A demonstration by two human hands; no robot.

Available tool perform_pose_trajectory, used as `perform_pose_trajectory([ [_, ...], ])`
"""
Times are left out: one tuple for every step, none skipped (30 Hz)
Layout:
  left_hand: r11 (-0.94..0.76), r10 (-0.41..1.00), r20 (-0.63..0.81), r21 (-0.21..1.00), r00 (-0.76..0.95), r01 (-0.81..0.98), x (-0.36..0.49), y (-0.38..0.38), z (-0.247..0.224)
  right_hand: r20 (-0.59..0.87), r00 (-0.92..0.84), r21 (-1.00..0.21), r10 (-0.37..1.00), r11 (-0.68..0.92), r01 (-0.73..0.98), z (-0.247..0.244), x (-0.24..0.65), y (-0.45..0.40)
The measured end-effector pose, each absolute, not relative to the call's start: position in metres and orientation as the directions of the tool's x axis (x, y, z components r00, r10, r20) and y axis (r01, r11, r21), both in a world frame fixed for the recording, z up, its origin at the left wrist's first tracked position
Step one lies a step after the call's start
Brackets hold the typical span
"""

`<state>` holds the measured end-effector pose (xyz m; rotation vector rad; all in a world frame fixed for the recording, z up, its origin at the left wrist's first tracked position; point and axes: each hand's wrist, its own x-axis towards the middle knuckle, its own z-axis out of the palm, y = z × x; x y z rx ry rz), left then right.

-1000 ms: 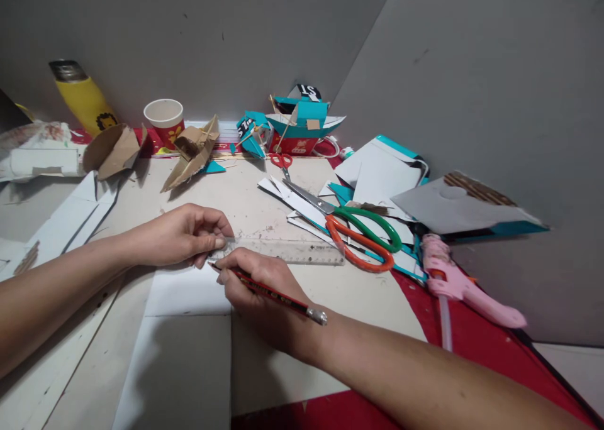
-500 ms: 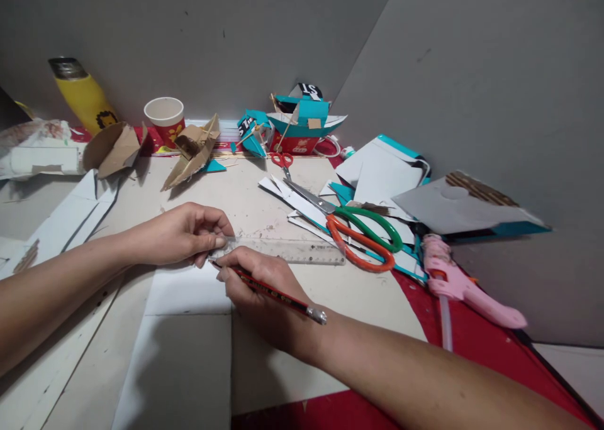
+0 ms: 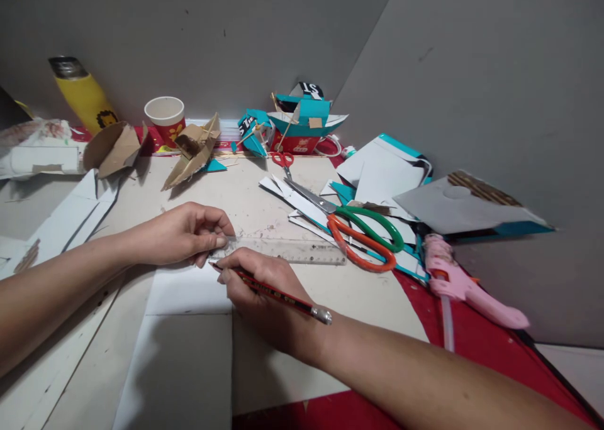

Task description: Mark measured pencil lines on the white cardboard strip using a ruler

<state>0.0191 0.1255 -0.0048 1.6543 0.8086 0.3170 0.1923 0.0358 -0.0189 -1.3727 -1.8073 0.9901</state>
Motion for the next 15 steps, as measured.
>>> perform_pose_trajectory([
  [-0.05,0.658,-0.219,0.942,0.72,0.332,0.019,0.126,-0.005,0.059,-0.237,-0.863,0.97,0.169,0.476,-0.019,0.192,0.036],
  [-0.047,0.658,-0.219,0.943,0.72,0.33,0.019,0.126,-0.005,0.065,-0.239,-0.863,0.969,0.174,0.474,-0.019,0.192,0.036],
  [-0.045,0.658,-0.219,0.944,0.72,0.328,0.019,0.126,-0.005,0.064,-0.244,-0.863,0.968,0.176,0.474,-0.019,0.191,0.036],
  [-0.042,0.658,-0.219,0.945,0.72,0.325,0.018,0.126,-0.005,0.059,-0.244,-0.863,0.968,0.172,0.475,-0.018,0.191,0.036],
  [-0.037,0.659,-0.218,0.946,0.72,0.321,0.018,0.126,-0.005,0.05,-0.238,-0.863,0.97,0.162,0.478,-0.018,0.191,0.036],
  [-0.031,0.659,-0.219,0.948,0.72,0.317,0.018,0.126,-0.005,0.04,-0.227,-0.865,0.973,0.148,0.48,-0.018,0.191,0.036],
  [-0.024,0.659,-0.219,0.95,0.719,0.312,0.018,0.126,-0.005,0.034,-0.212,-0.868,0.977,0.134,0.478,-0.019,0.192,0.035],
  [-0.016,0.66,-0.219,0.952,0.718,0.305,0.017,0.126,-0.005,0.044,-0.204,-0.872,0.978,0.137,0.47,-0.019,0.193,0.034],
  [-0.007,0.661,-0.219,0.955,0.718,0.297,0.017,0.126,-0.005,0.084,-0.213,-0.874,0.973,0.175,0.453,-0.019,0.195,0.032],
  [0.004,0.662,-0.22,0.957,0.717,0.29,0.016,0.126,-0.004,0.149,-0.251,-0.87,0.957,0.247,0.427,-0.02,0.198,0.031],
  [0.015,0.663,-0.221,0.959,0.715,0.283,0.015,0.127,-0.004,0.227,-0.31,-0.853,0.923,0.342,0.394,-0.02,0.2,0.029],
  [0.024,0.665,-0.222,0.96,0.713,0.277,0.015,0.127,-0.003,0.308,-0.388,-0.822,0.869,0.448,0.351,-0.02,0.203,0.028],
  [0.032,0.667,-0.225,0.961,0.71,0.274,0.014,0.127,-0.002,0.372,-0.469,-0.78,0.801,0.544,0.31,-0.02,0.205,0.027],
  [0.037,0.672,-0.226,0.961,0.705,0.273,0.013,0.127,0.0,0.405,-0.552,-0.734,0.729,0.619,0.279,-0.019,0.206,0.027],
  [0.039,0.679,-0.226,0.961,0.698,0.274,0.012,0.127,0.003,0.411,-0.632,-0.689,0.657,0.678,0.257,-0.018,0.207,0.027],
])
